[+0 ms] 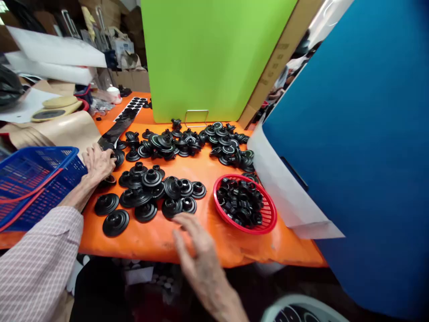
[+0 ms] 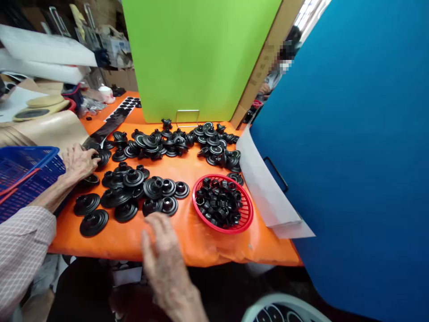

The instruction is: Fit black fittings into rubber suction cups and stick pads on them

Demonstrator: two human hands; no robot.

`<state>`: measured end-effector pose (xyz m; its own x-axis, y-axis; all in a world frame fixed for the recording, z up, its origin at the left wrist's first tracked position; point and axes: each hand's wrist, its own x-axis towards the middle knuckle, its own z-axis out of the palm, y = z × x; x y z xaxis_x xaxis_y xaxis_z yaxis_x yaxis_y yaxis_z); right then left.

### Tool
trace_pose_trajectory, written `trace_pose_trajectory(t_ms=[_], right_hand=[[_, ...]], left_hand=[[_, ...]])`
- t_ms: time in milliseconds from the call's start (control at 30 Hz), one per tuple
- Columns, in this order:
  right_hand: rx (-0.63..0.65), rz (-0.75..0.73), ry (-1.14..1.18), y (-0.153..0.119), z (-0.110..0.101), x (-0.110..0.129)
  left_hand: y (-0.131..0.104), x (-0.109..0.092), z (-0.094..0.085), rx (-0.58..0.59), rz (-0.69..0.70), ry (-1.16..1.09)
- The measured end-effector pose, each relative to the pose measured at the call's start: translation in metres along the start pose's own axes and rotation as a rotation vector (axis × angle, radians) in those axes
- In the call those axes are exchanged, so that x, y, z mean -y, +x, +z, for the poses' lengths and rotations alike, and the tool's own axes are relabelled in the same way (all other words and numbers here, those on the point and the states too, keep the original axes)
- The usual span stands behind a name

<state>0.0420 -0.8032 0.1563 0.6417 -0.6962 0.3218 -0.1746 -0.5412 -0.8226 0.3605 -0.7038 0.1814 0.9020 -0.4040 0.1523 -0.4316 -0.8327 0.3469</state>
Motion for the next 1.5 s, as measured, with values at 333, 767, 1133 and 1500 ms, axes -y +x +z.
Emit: trace_pose_trajectory(t_ms=[333,767,1133,1500], right_hand=[[-0.042,-0.219,-0.718,0.112,-0.053,-0.1],[0.123,-0.253,-0.155,0.013,-0.025,-0.037],[0.237,-0.202,-0.369,-0.022,-0.004,-0.069],[0.149,-0.064,0.072,-0.056,-0.002,-0.004]], left_hand=[[-0.118,-0.056,-0.041,0.423,-0.352,-1.467],[-0.223,-0.061,0.008,0.63,-0.762,-1.782],[-0.245,-0.057,0.013,0.656,-0.639,-1.823],[-0.258,-0.073,0.023,0.517,-0.473,-1.649]])
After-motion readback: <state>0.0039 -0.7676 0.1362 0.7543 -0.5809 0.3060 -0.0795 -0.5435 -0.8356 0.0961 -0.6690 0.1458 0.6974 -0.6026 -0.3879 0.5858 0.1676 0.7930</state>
